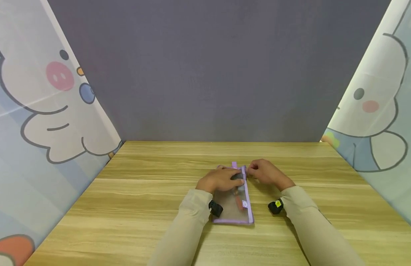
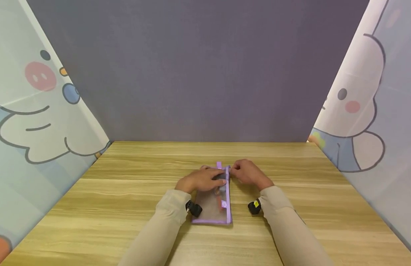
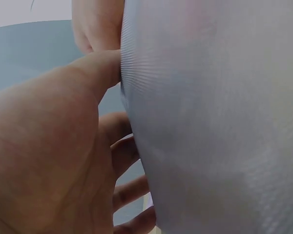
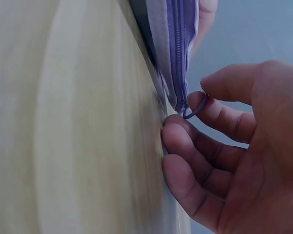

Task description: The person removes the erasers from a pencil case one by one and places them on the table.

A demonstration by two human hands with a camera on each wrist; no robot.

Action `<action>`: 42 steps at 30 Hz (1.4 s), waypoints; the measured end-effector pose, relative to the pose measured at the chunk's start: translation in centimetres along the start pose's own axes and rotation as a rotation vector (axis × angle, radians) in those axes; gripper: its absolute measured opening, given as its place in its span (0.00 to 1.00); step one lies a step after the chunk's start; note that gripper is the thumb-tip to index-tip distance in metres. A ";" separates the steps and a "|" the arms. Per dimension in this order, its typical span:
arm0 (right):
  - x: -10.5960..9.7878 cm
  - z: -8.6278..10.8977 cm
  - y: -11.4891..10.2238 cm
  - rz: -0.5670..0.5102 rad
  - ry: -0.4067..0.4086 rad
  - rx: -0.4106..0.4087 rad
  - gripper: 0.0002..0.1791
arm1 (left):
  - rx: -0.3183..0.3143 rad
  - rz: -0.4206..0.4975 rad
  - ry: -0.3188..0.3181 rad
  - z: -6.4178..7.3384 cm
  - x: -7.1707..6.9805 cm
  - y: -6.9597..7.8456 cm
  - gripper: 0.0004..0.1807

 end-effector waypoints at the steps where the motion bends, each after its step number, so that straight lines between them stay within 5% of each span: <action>1: 0.0 0.0 -0.1 -0.001 -0.002 0.000 0.10 | -0.004 -0.006 0.004 0.0 0.0 0.0 0.35; 42: 0.1 1.4 -1.5 0.062 0.001 -0.123 0.15 | -0.016 -0.119 0.057 0.0 0.9 0.2 0.35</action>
Point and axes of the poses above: each hand's wrist, its own z-axis away from the middle knuckle, its own x-axis out of the palm, y = z × x, the point moved 3 cm from there along -z, towards the middle knuckle, and after that the axes turned 7 degrees about y, right-handed, at the moved point
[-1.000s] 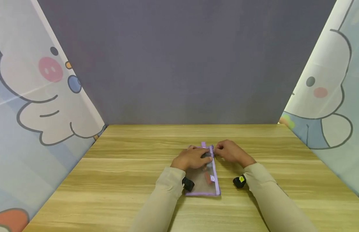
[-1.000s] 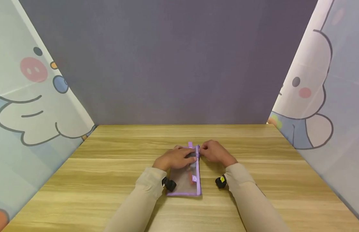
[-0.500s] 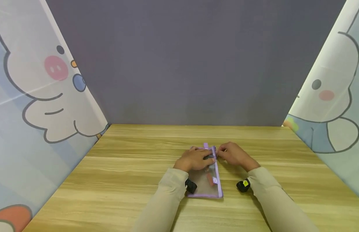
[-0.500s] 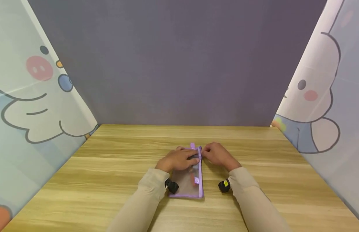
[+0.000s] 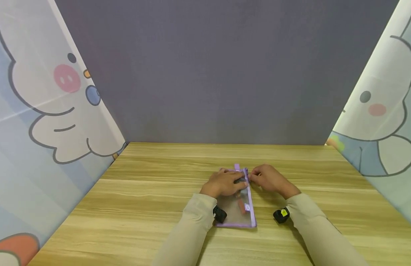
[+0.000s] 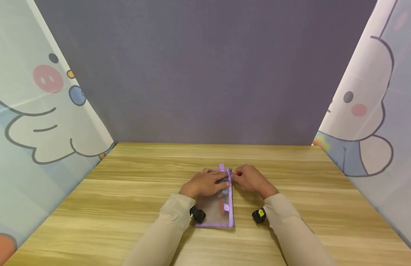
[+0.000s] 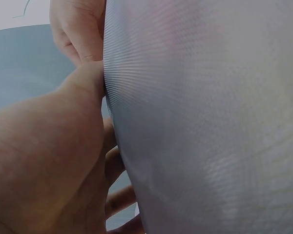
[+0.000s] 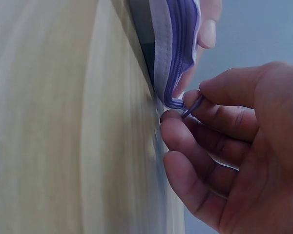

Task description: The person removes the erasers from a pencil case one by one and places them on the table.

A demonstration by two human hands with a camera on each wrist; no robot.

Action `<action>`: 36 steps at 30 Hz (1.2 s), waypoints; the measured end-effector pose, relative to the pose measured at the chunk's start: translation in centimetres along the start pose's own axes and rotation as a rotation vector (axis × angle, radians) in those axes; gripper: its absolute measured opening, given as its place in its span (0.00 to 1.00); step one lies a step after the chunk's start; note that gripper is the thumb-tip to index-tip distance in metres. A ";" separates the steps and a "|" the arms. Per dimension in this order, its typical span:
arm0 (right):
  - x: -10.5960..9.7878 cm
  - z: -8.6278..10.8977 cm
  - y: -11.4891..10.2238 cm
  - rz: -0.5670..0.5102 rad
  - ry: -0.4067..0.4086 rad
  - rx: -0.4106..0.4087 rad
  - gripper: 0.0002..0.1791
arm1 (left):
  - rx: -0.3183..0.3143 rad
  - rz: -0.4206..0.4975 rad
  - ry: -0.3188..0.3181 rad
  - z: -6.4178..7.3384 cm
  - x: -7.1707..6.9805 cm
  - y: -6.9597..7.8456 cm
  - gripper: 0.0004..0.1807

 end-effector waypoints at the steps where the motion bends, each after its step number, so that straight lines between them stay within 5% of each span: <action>1: 0.0 0.0 0.0 0.001 -0.003 -0.005 0.16 | -0.002 -0.001 -0.001 0.0 0.0 0.0 0.35; 19: -0.2 0.8 -0.3 -0.042 -0.052 -0.037 0.15 | -0.012 -0.022 0.001 0.0 0.1 0.0 0.34; 27: -0.1 0.8 0.2 -0.061 -0.036 0.015 0.14 | 0.085 -0.049 0.052 -0.3 -0.2 0.3 0.32; 32: 0.0 0.8 0.5 -0.058 -0.033 0.028 0.15 | 0.157 0.043 0.060 -0.5 -0.2 0.4 0.30; 36: 0.0 0.7 0.6 -0.041 -0.033 0.036 0.15 | 0.157 0.079 0.045 -0.5 0.0 0.3 0.30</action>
Point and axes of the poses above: each hand's wrist, its own z-axis away from the middle knuckle, its own x-axis out of the palm, y = z × x, the point moved 3 cm from there along -z, towards the middle knuckle, and after that the axes turned 7 degrees about y, right-handed, at the moved point
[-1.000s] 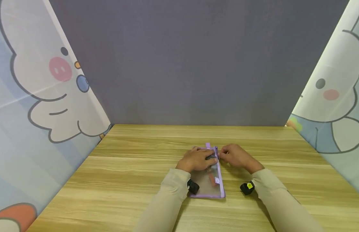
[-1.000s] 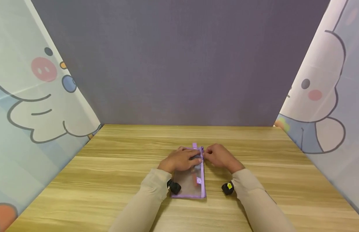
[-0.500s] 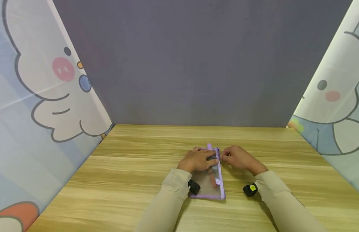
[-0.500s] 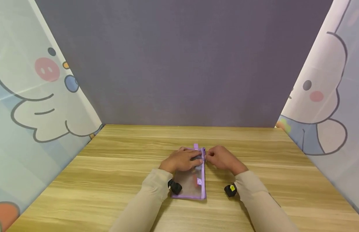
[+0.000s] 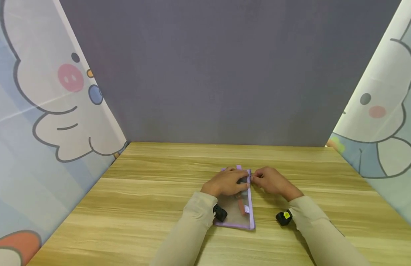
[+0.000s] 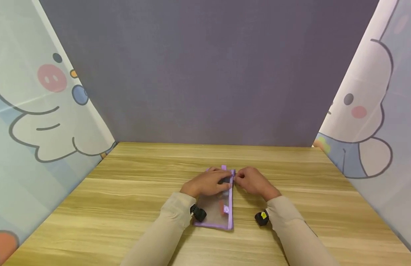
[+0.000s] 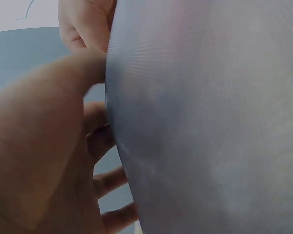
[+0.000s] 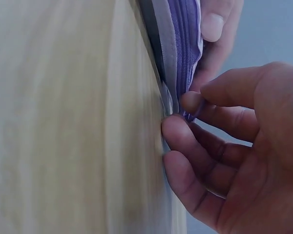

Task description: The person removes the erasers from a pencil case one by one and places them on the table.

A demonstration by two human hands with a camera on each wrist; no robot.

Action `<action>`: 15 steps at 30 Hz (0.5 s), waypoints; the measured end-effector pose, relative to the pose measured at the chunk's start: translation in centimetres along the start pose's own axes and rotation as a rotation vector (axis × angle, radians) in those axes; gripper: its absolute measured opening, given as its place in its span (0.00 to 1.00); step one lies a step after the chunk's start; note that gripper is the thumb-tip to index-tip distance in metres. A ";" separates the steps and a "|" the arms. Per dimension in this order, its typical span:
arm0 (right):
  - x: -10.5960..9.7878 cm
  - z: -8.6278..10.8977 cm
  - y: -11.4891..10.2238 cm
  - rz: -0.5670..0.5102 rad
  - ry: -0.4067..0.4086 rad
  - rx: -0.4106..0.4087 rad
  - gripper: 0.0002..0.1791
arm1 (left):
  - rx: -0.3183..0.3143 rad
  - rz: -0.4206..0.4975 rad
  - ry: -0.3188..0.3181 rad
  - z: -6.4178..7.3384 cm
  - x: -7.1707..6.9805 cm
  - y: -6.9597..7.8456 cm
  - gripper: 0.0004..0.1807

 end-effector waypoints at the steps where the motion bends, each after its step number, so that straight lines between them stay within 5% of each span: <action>1: 0.1 -0.1 0.0 0.000 0.000 0.007 0.15 | -0.011 -0.007 -0.002 0.0 0.0 -0.1 0.31; 15: 0.1 -0.2 0.1 0.057 0.019 -0.018 0.10 | -0.133 -0.110 -0.005 -0.1 0.2 0.4 0.32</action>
Point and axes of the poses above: each hand's wrist, its own z-axis away from the middle knuckle, its own x-axis out of the palm, y = z × x, the point moved 3 cm from there along -z, towards the middle knuckle, and after that the axes turned 7 degrees about y, right-handed, at the moved point
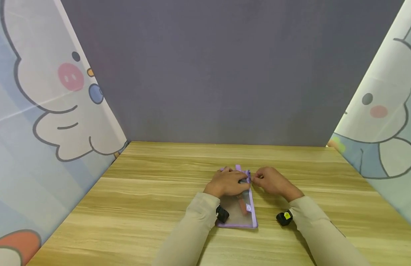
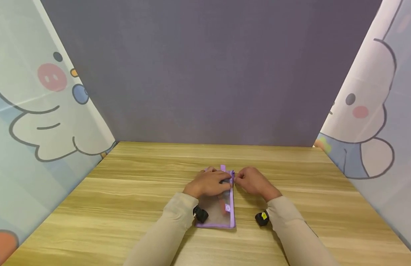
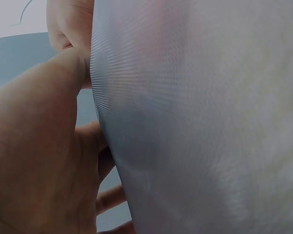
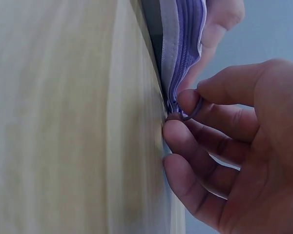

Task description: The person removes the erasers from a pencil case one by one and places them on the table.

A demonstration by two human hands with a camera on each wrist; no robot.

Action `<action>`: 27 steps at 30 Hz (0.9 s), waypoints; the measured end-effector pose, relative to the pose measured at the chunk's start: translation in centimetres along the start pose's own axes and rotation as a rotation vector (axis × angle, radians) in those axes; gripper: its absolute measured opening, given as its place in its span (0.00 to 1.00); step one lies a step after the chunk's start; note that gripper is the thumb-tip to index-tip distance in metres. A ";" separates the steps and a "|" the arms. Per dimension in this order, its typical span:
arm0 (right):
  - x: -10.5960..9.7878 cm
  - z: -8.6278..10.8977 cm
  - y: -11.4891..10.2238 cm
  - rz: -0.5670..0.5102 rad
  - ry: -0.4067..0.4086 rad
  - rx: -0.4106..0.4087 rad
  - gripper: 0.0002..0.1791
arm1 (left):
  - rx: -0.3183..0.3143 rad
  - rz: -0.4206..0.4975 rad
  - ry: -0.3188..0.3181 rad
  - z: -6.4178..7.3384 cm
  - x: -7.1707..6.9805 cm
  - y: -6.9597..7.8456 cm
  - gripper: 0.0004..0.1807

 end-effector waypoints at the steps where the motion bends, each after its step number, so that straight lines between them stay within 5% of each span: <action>1: -0.1 0.1 0.0 0.004 0.002 -0.004 0.10 | -0.001 -0.002 -0.001 0.0 0.0 0.1 0.32; 10: -0.4 0.5 -0.2 0.011 0.006 -0.036 0.10 | 0.015 -0.082 -0.010 0.0 0.0 0.3 0.31; 27: -0.7 1.2 -0.2 -0.067 -0.022 -0.056 0.12 | 0.031 -0.069 -0.026 0.1 0.2 0.0 0.32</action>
Point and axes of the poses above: each hand's wrist, its own z-axis away from the middle knuckle, its own x-axis out of the palm, y = z × x, the point moved 3 cm from there along -z, towards the middle knuckle, and after that the axes turned 7 degrees about y, right-handed, at the moved point
